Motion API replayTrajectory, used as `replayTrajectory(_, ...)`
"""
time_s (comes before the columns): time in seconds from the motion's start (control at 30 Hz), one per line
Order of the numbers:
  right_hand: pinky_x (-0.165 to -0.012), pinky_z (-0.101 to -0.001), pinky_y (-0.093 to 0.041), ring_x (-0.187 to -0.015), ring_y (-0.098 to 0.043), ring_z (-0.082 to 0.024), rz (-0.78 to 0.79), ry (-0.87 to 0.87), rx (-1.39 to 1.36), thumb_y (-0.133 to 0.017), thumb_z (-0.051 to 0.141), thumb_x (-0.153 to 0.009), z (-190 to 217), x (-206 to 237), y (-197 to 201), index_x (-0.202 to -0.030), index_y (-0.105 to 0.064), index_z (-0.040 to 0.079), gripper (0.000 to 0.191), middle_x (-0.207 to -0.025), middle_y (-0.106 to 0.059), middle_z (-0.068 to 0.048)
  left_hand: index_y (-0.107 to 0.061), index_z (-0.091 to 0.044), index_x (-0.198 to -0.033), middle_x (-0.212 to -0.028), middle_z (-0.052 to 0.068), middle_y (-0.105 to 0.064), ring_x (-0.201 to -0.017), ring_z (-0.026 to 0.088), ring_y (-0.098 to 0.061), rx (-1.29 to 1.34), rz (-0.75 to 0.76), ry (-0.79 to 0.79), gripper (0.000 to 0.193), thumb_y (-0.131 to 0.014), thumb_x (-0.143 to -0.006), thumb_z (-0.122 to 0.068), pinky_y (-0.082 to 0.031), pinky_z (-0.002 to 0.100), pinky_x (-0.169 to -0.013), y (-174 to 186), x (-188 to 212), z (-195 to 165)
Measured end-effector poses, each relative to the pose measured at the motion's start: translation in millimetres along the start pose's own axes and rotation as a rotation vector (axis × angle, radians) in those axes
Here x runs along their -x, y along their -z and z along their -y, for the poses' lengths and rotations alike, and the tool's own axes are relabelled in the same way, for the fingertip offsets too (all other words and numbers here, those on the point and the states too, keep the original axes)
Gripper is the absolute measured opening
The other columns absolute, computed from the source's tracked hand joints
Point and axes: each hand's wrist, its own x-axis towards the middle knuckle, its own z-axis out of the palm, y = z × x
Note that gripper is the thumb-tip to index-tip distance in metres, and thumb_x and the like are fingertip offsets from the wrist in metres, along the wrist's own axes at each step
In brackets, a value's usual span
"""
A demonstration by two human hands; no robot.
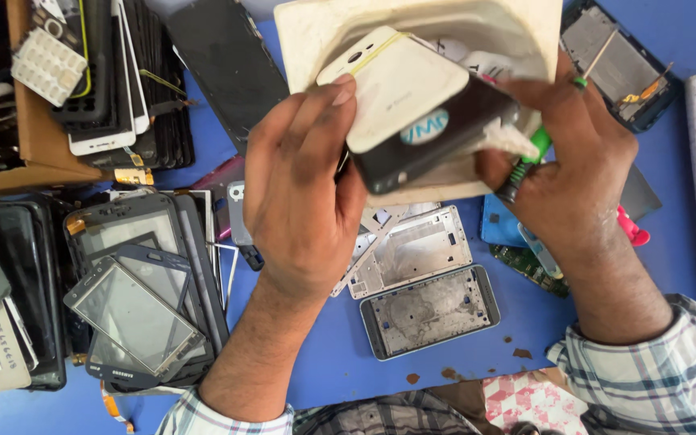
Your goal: The person sits at a cluttered workbench covered with old phone housings, screens and frames. They use a green-handled screwdriver to pry and separate phone midframes and bezels, place removed parts into a white bin, and continue prying adhesive-backed covers and frames one at a time across the bench.
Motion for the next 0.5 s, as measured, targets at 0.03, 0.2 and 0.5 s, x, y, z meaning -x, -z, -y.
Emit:
replayTrajectory(0.03,-0.086,-0.0423,-0.060,-0.104,-0.074,-0.036,-0.020,0.016,0.025,-0.086,0.010,-0.094,0,0,0,-0.117,-0.065,-0.004,0.035,-0.114,-0.069,-0.025,-0.052,-0.003,-0.143,-0.136,0.010,-0.065,-0.125,0.029,-0.065,0.007,-0.010,-0.008,0.056,-0.075,-0.095,0.015,-0.055,0.038,-0.108,2,0,0)
replayTrajectory(0.2,-0.071,-0.0382,-0.055,-0.086,-0.072,-0.031,-0.076,-0.051,0.102,-0.074,-0.002,-0.108,-3,3,1,-0.109,-0.067,-0.006,0.008,-0.105,-0.074,-0.024,-0.053,-0.001,-0.142,-0.139,0.011,-0.065,-0.124,0.030,-0.066,0.017,-0.044,-0.016,0.056,-0.071,-0.093,0.020,-0.056,0.038,-0.106,-2,-2,0)
replayTrajectory(0.5,-0.071,-0.0342,-0.056,-0.079,-0.072,-0.028,-0.153,-0.111,0.099,-0.068,-0.002,-0.112,-4,10,-5,-0.102,-0.061,-0.006,0.013,-0.094,-0.070,-0.020,-0.055,-0.002,-0.135,-0.138,0.012,-0.067,-0.121,0.030,-0.067,0.091,-0.106,0.032,0.043,-0.079,-0.100,0.003,-0.055,0.039,-0.105,-1,-5,-4)
